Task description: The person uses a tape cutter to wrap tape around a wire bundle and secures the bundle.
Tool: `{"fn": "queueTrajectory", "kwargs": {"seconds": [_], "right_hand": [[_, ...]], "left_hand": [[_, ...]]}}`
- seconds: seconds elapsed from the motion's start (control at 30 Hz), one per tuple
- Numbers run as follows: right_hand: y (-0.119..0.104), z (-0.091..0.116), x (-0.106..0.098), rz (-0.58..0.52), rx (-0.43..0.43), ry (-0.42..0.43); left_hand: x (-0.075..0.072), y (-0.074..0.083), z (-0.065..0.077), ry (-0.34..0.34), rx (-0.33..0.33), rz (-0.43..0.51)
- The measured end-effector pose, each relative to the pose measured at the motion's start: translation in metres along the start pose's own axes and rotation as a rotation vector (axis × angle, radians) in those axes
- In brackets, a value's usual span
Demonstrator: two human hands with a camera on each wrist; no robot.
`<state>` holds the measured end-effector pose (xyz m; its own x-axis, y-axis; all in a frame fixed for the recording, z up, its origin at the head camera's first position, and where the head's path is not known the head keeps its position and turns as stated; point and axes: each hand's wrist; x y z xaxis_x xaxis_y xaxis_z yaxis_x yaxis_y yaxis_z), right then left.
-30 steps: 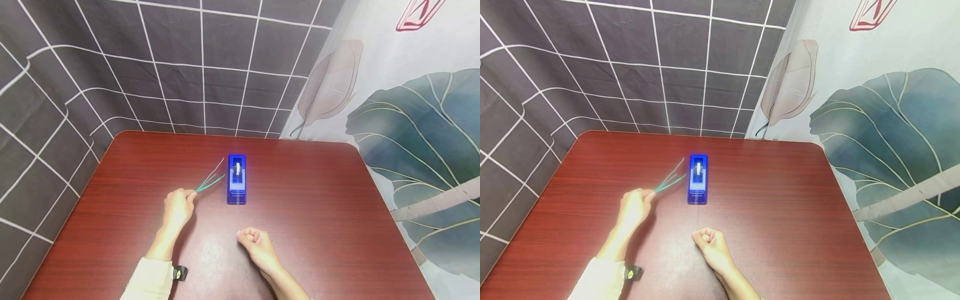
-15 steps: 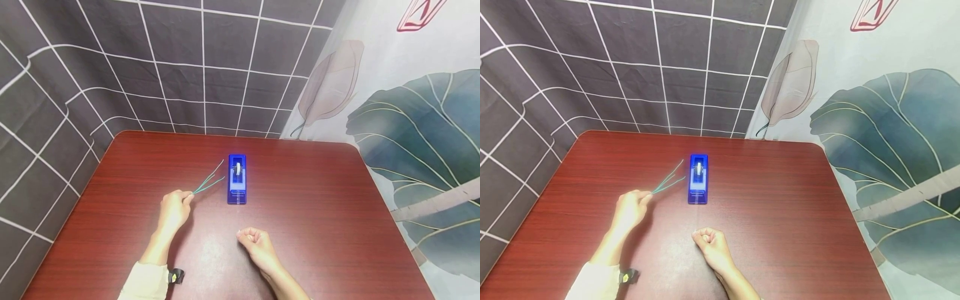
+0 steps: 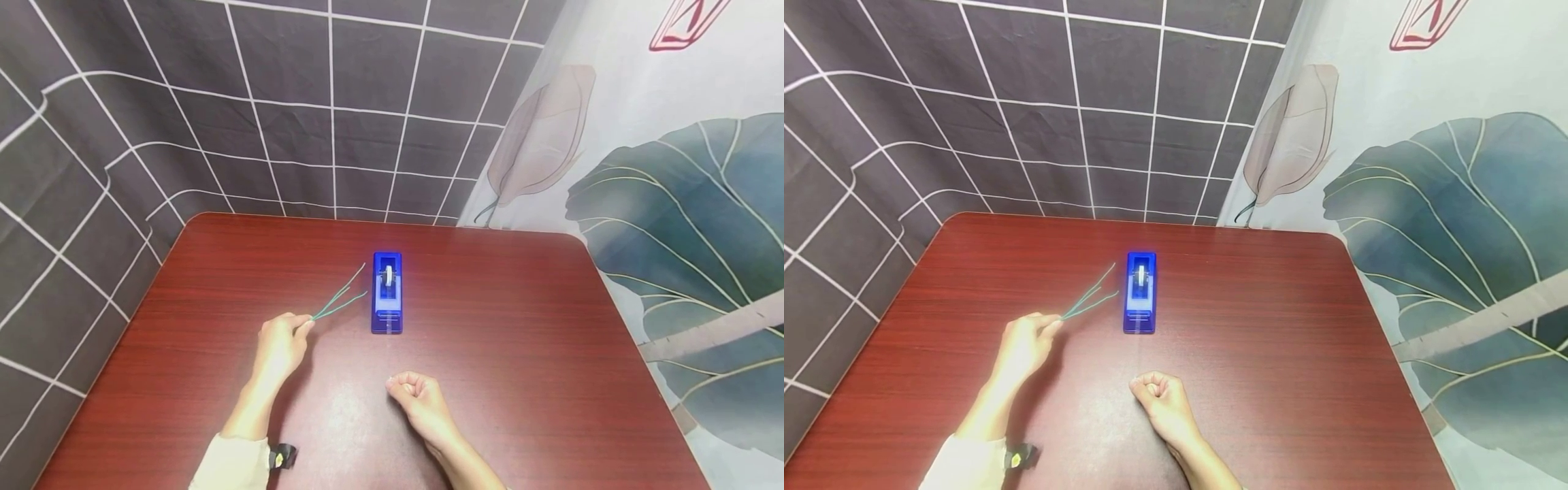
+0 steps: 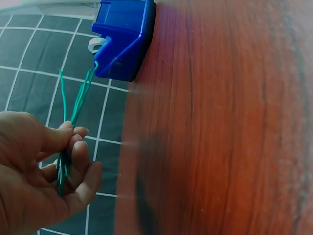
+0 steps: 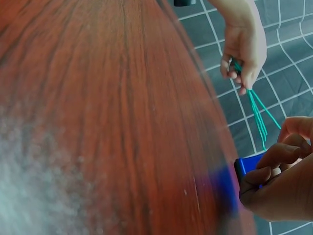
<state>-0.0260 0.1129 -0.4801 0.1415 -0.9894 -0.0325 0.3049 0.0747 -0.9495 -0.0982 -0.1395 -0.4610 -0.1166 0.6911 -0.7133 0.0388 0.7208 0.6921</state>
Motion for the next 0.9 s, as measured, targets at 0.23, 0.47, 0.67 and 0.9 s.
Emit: {"fn": "queueTrajectory", "kwargs": {"seconds": [0.23,0.47,0.67,0.9], "right_hand": [[0.002,-0.001,0.000,0.007,0.009,-0.001],[0.001,-0.001,0.000,-0.004,0.005,-0.002],[0.000,0.000,-0.001,0.002,-0.009,-0.013],[0.000,0.001,-0.001,0.016,-0.003,-0.018]], "left_hand": [[-0.001,-0.005,0.004,-0.003,0.017,0.023],[-0.005,-0.005,0.006,0.001,0.029,0.023],[-0.008,-0.005,0.008,0.004,0.047,0.009],[-0.011,-0.006,0.010,-0.003,0.067,0.003]]}}
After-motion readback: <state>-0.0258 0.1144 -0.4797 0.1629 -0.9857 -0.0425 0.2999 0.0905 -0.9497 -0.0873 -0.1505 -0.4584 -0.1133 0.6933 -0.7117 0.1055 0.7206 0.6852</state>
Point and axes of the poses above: each hand's wrist, its own z-axis away from the middle knuckle, its own x-axis out of the palm, y = z × x, and after that the axes turned 2 degrees about -y, right-handed
